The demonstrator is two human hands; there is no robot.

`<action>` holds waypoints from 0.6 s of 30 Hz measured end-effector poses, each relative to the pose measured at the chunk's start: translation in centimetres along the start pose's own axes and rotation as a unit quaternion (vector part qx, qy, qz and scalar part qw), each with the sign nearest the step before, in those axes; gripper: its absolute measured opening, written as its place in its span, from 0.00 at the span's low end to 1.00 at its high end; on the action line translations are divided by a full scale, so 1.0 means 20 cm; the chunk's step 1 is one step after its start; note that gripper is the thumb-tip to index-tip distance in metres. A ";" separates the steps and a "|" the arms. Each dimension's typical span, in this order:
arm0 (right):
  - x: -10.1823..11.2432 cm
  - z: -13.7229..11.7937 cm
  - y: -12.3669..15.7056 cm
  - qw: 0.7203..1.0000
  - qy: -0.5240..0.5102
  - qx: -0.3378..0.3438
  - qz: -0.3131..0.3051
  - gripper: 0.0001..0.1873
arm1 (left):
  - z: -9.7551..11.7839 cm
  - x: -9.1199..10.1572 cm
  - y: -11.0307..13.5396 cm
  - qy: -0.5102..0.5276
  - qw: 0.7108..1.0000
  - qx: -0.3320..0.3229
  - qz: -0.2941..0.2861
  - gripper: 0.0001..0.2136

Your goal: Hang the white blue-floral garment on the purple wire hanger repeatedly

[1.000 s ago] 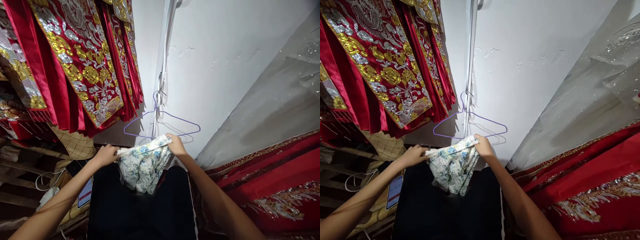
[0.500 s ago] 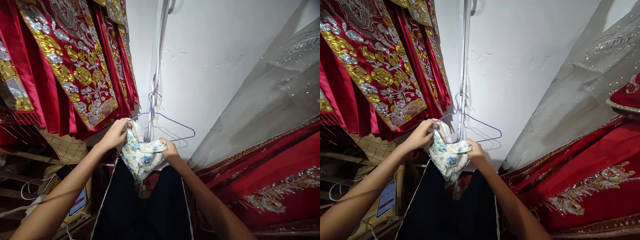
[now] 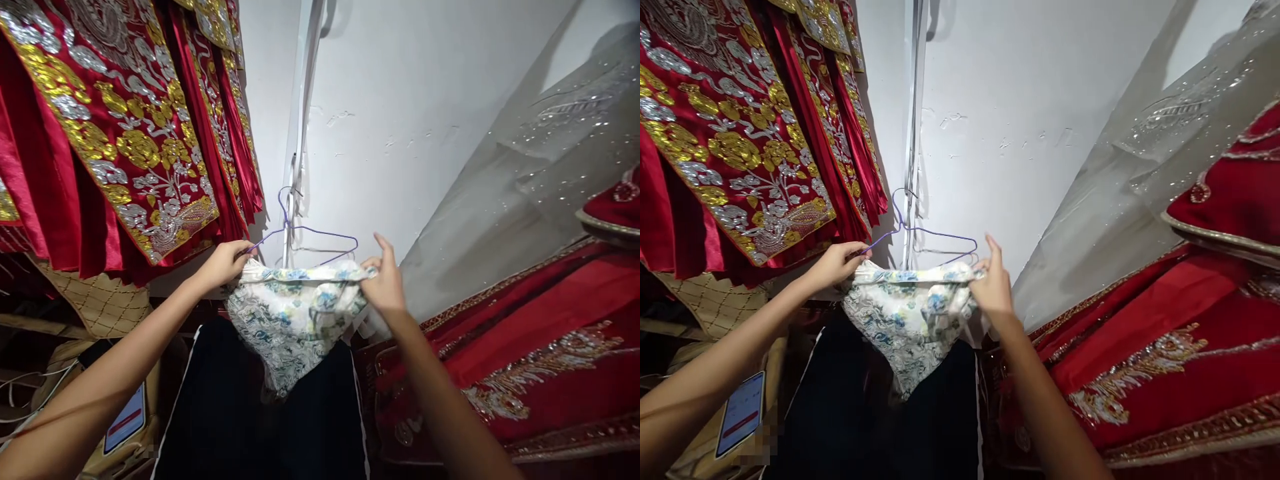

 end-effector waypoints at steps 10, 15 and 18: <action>0.05 0.12 -0.33 0.980 0.036 0.001 -0.195 0.12 | -0.03 0.10 0.02 0.000 0.999 0.051 0.020 0.13; 0.15 0.08 -0.29 0.896 -0.172 -0.117 -0.393 0.20 | -0.15 0.19 0.08 -0.002 0.983 0.164 0.082 0.21; 0.03 0.04 -0.23 0.914 -0.235 -0.117 -0.308 0.29 | -0.16 0.16 0.10 0.048 0.989 0.124 0.064 0.21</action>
Point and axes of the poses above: each hand's wrist, its own y-axis away from the middle knuckle, its own x-axis out of the back of the hand, z = x × y, the point moved 1 cm from there along -y, towards the middle knuckle, and after that the axes turned 4 degrees about z, right-handed, at the moved point
